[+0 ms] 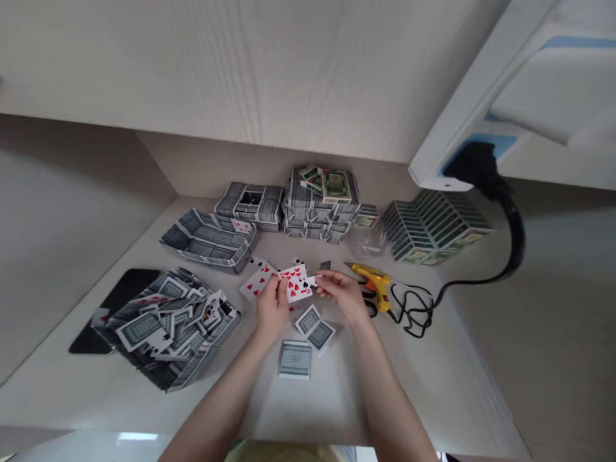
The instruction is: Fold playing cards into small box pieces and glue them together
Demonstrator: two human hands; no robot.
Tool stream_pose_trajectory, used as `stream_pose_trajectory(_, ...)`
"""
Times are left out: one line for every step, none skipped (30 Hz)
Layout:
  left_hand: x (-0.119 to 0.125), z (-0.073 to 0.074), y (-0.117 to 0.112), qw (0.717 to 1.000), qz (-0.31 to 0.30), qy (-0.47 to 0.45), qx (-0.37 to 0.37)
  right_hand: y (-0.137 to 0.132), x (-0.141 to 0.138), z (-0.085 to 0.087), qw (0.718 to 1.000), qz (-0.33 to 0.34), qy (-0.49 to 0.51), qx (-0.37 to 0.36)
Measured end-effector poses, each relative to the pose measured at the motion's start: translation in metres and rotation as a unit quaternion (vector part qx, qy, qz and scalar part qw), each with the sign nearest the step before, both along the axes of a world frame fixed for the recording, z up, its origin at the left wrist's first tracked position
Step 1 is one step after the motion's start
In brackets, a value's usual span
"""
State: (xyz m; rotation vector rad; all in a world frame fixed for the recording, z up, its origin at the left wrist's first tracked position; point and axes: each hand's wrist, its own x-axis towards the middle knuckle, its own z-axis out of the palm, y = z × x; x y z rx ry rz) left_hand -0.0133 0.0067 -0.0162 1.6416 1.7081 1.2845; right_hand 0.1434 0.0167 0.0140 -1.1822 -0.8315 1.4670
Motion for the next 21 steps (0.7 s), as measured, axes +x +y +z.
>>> stream_pose_trajectory(-0.0001,-0.0008,0.0001,1.000,0.000,0.000,-0.001,-0.0004,0.0009,0.0005,1.000,0.002,0.001,-0.001)
stream_pose_trajectory(-0.0002,-0.0016,0.0001,1.000,-0.001,0.000,-0.002,-0.0007,0.0017,0.0008,1.000,0.005,0.004,-0.004)
stream_pose_trajectory(-0.0003,-0.0022,0.0001,1.000,-0.003,-0.002,-0.003,-0.0010,0.0024,0.0010,1.000,0.007,0.009,-0.011)
stream_pose_trajectory(-0.0005,-0.0026,0.0001,1.000,-0.006,-0.003,-0.005,-0.0013,0.0029,0.0010,1.000,0.006,0.015,-0.018)
stream_pose_trajectory(-0.0006,-0.0028,-0.0001,1.000,-0.009,-0.004,-0.007,-0.0015,0.0032,0.0011,0.999,0.003,0.020,-0.025)
stream_pose_trajectory(-0.0006,-0.0027,-0.0003,1.000,-0.013,-0.004,-0.009,-0.0016,0.0034,0.0011,0.999,-0.003,0.023,-0.030)
stream_pose_trajectory(-0.0005,-0.0023,-0.0005,1.000,-0.016,-0.005,-0.010,-0.0016,0.0033,0.0012,0.999,-0.011,0.023,-0.032)
stream_pose_trajectory(-0.0003,-0.0017,-0.0009,1.000,-0.018,-0.006,-0.009,-0.0017,0.0032,0.0012,0.999,-0.018,0.021,-0.031)
stream_pose_trajectory(0.0001,-0.0009,-0.0012,1.000,-0.019,-0.008,-0.007,-0.0017,0.0030,0.0013,0.999,-0.023,0.018,-0.029)
stream_pose_trajectory(0.0006,0.0000,-0.0016,1.000,-0.019,-0.010,-0.005,-0.0017,0.0028,0.0014,0.999,-0.026,0.014,-0.026)
stream_pose_trajectory(0.0011,0.0008,-0.0019,1.000,-0.019,-0.013,-0.004,-0.0018,0.0028,0.0015,0.999,-0.026,0.009,-0.024)
stream_pose_trajectory(0.0016,0.0015,-0.0022,1.000,-0.020,-0.016,-0.004,-0.0019,0.0028,0.0016,0.999,-0.022,0.003,-0.022)
stream_pose_trajectory(0.0021,0.0019,-0.0025,1.000,-0.022,-0.018,-0.005,-0.0020,0.0031,0.0016,1.000,-0.016,-0.004,-0.020)
stream_pose_trajectory(0.0025,0.0021,-0.0028,0.999,-0.024,-0.020,-0.006,-0.0022,0.0034,0.0016,1.000,-0.008,-0.011,-0.017)
stream_pose_trajectory(0.0028,0.0020,-0.0030,0.999,-0.027,-0.022,-0.006,-0.0024,0.0039,0.0015,1.000,-0.001,-0.018,-0.016)
stream_pose_trajectory(0.0030,0.0016,-0.0033,0.999,-0.030,-0.023,-0.005,-0.0026,0.0044,0.0014,1.000,0.008,-0.024,-0.015)
stream_pose_trajectory(0.0032,0.0011,-0.0035,0.999,-0.033,-0.023,-0.004,-0.0028,0.0050,0.0012,0.999,0.015,-0.030,-0.015)
stream_pose_trajectory(0.0032,0.0005,-0.0038,0.999,-0.036,-0.021,-0.001,-0.0028,0.0056,0.0010,0.999,0.020,-0.034,-0.016)
stream_pose_trajectory(0.0033,0.0000,-0.0041,0.999,-0.038,-0.017,0.001,-0.0028,0.0061,0.0007,0.999,0.024,-0.038,-0.016)
stream_pose_trajectory(0.0033,-0.0004,-0.0044,0.999,-0.039,-0.013,0.002,-0.0027,0.0066,0.0004,0.999,0.026,-0.041,-0.016)
stream_pose_trajectory(0.0034,-0.0006,-0.0047,0.999,-0.040,-0.008,0.002,-0.0026,0.0070,0.0000,0.999,0.026,-0.044,-0.015)
